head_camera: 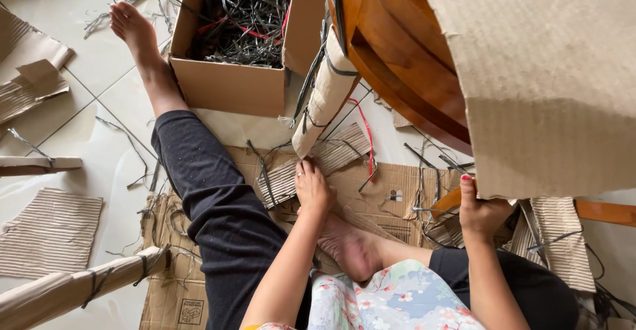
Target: Wrapping wooden chair legs with protective cardboard and securing them with ties
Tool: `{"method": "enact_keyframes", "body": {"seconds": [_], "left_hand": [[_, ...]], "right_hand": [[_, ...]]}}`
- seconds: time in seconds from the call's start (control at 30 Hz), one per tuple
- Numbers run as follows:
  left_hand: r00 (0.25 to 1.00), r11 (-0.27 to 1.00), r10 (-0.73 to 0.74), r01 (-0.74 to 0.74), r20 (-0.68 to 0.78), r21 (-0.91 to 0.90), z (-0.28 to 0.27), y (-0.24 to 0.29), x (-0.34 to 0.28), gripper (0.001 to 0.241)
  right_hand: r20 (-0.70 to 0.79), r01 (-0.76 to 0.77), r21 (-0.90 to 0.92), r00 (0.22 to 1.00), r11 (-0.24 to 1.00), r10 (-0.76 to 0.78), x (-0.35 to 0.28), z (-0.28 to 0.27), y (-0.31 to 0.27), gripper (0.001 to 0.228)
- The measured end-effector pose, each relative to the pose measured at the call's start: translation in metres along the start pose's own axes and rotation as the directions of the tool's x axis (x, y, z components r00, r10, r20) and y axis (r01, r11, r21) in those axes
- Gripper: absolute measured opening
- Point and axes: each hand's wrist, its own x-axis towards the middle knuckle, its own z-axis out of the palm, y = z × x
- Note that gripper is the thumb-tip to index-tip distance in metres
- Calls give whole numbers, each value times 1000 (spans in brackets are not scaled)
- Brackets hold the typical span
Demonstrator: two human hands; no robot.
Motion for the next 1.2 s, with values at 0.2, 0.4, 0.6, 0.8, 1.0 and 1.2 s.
{"method": "enact_keyframes", "body": {"seconds": [0.2, 0.4, 0.6, 0.8, 1.0, 1.2], "left_hand": [[926, 982, 138, -82, -350, 170, 76, -19, 25, 42], [856, 935, 261, -108, -447, 339, 78, -15, 28, 29], [844, 931, 309, -175, -438, 320, 53, -5, 10, 27], [847, 910, 411, -364, -337, 197, 50, 21, -39, 16], [812, 873, 483, -477, -327, 105, 35, 43, -79, 11], [784, 794, 599, -608, -160, -3, 49, 25, -78, 10]], "right_hand": [[7, -25, 40, 1000, 999, 24, 1, 4, 3, 43], [13, -82, 22, 997, 996, 82, 4, 5, -11, 44], [-2, -93, -67, 996, 993, 93, 4, 3, -27, 46], [24, -12, -41, 1000, 999, 13, 10, 9, -36, 33], [24, 12, -44, 1000, 999, -11, 5, 22, -44, 34], [117, -71, 39, 991, 997, 66, 1, 25, -67, 42]]}}
